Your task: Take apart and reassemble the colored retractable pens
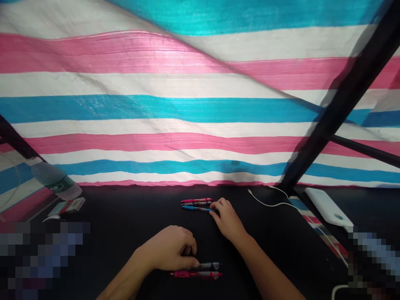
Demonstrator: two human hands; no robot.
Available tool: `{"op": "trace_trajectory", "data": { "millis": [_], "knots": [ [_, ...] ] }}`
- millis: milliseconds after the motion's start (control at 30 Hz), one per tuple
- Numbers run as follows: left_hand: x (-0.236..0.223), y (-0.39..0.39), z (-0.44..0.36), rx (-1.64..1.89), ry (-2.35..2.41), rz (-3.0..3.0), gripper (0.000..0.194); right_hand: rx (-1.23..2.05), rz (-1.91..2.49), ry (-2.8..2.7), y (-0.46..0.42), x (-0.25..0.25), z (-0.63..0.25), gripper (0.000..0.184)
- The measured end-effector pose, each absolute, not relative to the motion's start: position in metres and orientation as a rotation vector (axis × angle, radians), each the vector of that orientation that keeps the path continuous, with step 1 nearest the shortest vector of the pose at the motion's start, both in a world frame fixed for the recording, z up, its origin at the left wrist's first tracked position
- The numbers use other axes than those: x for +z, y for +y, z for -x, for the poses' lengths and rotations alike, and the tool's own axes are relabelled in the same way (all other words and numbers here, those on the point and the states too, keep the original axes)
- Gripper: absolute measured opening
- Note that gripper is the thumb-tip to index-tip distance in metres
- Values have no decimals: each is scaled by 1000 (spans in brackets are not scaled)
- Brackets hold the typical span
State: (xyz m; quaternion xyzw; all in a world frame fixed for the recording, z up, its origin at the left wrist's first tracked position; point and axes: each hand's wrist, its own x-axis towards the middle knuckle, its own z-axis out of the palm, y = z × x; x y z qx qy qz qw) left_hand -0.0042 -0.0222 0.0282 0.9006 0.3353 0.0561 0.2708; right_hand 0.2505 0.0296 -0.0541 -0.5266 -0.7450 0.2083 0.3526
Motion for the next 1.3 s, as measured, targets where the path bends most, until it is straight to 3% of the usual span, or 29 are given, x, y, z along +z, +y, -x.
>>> {"op": "trace_trajectory", "data": {
  "millis": [167, 333, 400, 500, 733, 867, 1000, 1133, 1300],
  "knots": [
    [26, -12, 4, 460, 1122, -2433, 7, 644, 1273, -1905, 25, -44, -249, 6],
    [20, 2, 14, 825, 1314, -2422, 36, 1022, 1166, -1690, 20, -33, -242, 13],
    [19, 6, 19, 831, 1335, -2390, 29, 1147, 1112, -1536, 20, -30, -240, 19],
    [19, 9, 23, 873, 1260, -2265, 15, 1276, 1043, -1331, 19, -26, -238, 22],
    [17, 6, 13, 1033, 1033, -1967, 8, 1776, 895, -1442, 6, -12, -237, 23],
    [10, 3, 2, 1104, 913, -1515, 21, 1960, 771, -1434, -4, -13, -227, 34],
    [9, 0, -5, 1143, 729, -1226, 23, 2248, 628, -1073, -10, -12, -221, 30],
    [7, -1, -11, 1206, 703, -1092, 23, 2288, 633, -1011, -12, -9, -220, 33],
    [-4, 4, -12, 1310, 903, -1137, 23, 2002, 742, -1175, -10, -15, -211, 40]
  ]
}}
